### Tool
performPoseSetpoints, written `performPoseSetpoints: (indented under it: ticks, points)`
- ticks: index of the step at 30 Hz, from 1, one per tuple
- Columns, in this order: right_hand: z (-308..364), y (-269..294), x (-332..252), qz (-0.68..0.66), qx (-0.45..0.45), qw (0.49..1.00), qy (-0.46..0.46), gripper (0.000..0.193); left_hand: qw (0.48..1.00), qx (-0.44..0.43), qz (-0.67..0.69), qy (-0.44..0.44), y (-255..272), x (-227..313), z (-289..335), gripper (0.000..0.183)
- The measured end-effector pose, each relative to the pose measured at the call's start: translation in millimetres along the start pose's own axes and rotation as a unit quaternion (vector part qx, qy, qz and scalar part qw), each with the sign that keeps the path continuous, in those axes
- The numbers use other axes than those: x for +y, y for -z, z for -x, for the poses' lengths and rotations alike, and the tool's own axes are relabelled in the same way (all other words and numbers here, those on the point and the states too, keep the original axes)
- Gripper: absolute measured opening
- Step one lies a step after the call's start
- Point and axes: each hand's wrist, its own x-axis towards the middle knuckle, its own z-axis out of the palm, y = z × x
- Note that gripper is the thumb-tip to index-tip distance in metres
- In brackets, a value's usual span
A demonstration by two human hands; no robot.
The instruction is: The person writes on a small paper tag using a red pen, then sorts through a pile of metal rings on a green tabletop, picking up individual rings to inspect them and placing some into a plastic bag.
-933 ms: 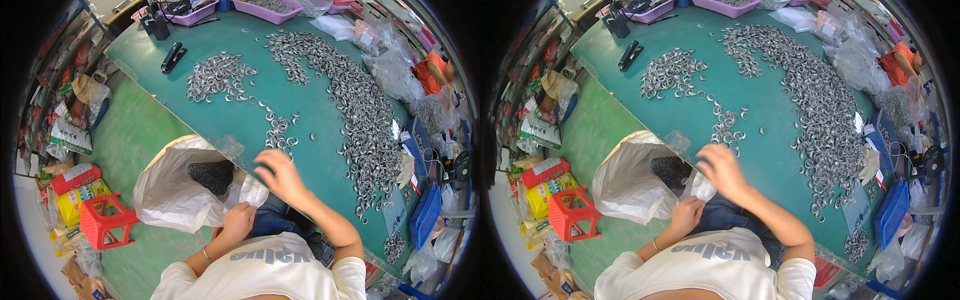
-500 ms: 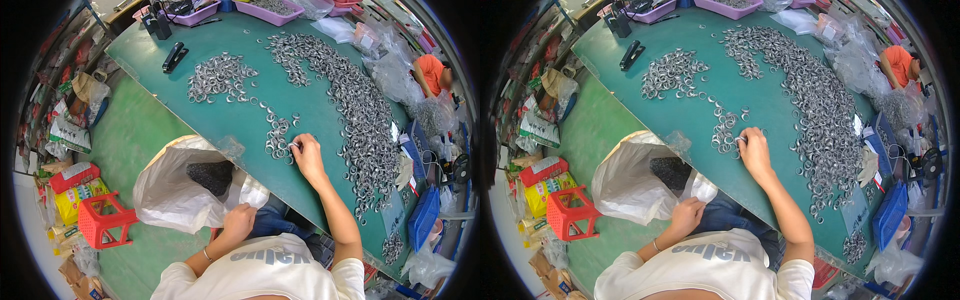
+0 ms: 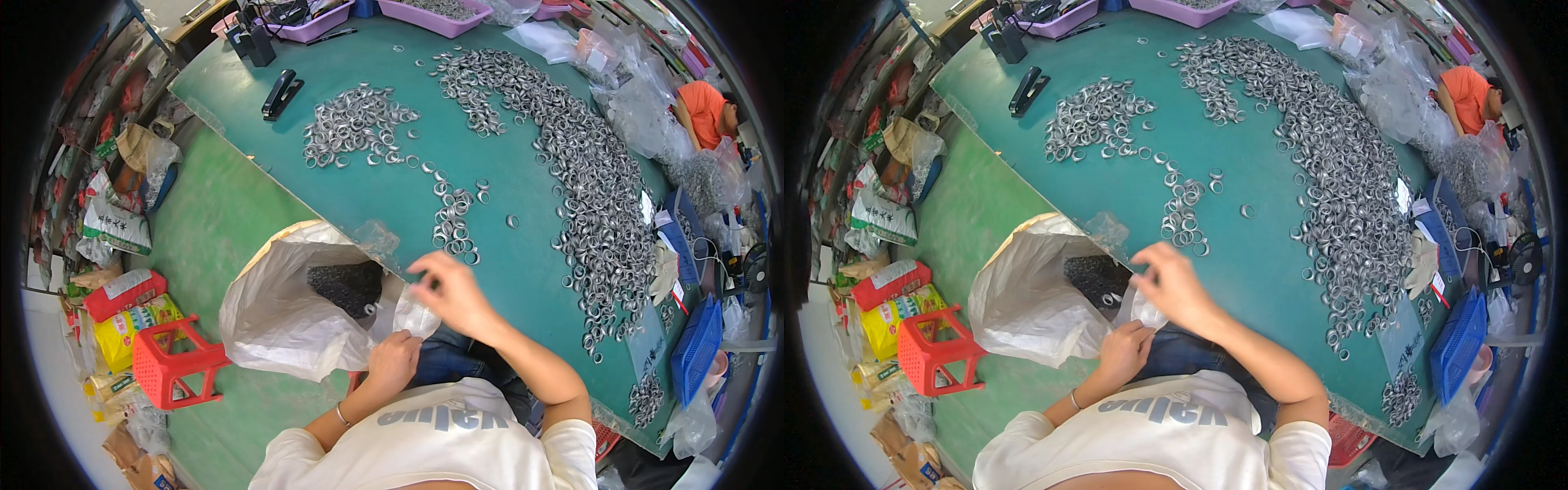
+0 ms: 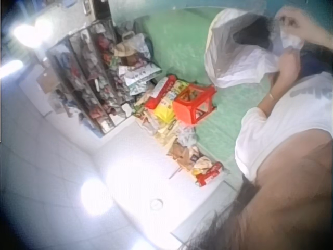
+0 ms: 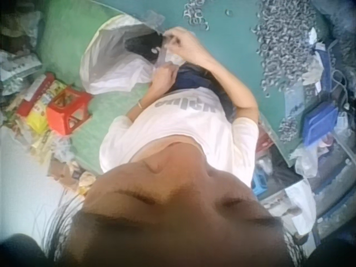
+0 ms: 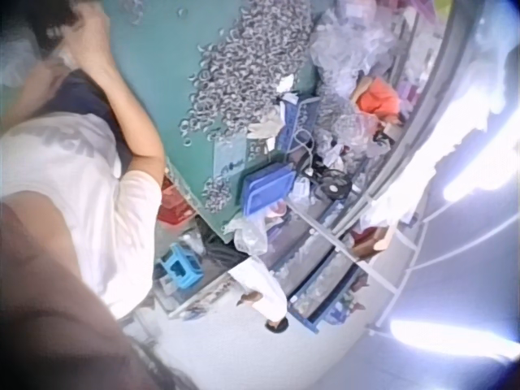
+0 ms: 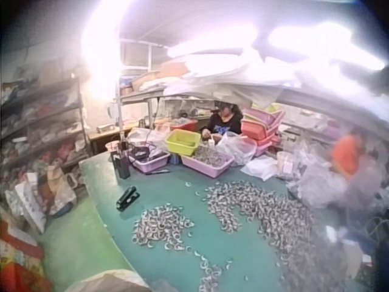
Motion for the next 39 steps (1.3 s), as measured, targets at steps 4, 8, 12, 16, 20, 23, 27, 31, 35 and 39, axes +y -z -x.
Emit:
performPoseSetpoints:
  ticks: [4, 8, 12, 16, 20, 23, 27, 31, 35, 39]
  points:
    - [-7.4, 26.7, 11.9, 0.343, 0.225, 0.912, -0.004, 0.028, 1.0, -0.006, -0.009, 0.007, -0.5, 0.7, 1.0, 0.007]
    - [-13.2, 17.1, 31.5, 0.447, 0.2, 0.872, 0.019, 0.029, 1.0, -0.01, -0.011, 0.005, 0.3, 3.4, -0.5, 0.007]
    - [-13.0, 20.6, 35.6, 0.406, 0.215, 0.887, 0.055, 0.022, 1.0, -0.008, -0.01, 0.008, 2.7, 3.7, 0.5, 0.007]
    - [-5.7, 30.8, 22.0, 0.173, 0.189, 0.966, -0.026, 0.016, 1.0, -0.008, -0.006, 0.002, 1.8, 1.7, 0.1, 0.007]
    - [5.4, 6.6, -12.4, 0.033, 0.085, 0.996, 0.013, 0.013, 1.0, -0.013, -0.01, 0.007, 1.5, 2.2, 0.9, 0.007]
    - [11.9, -17.1, -7.7, 0.05, 0.014, 0.997, 0.053, 0.016, 1.0, -0.015, -0.008, 0.005, 1.5, 3.9, -0.4, 0.008]
    - [2.5, 1.7, 5.5, 0.19, 0.147, 0.965, 0.101, 0.021, 1.0, -0.012, -0.009, 0.005, 1.8, 2.2, 2.3, 0.009]
    - [-0.1, 37.3, 22.5, 0.317, 0.222, 0.921, 0.047, 0.022, 1.0, -0.008, -0.009, 0.006, -0.3, 1.3, 2.6, 0.008]
    - [-16.2, 51.5, 48.6, 0.357, 0.207, 0.91, 0.052, 0.018, 1.0, -0.014, -0.012, 0.0, 0.6, 3.6, 0.5, 0.008]
    - [-14.2, 60.6, 45.1, 0.246, 0.206, 0.946, 0.042, 0.016, 1.0, -0.006, -0.006, 0.003, 3.0, 2.8, 1.1, 0.008]
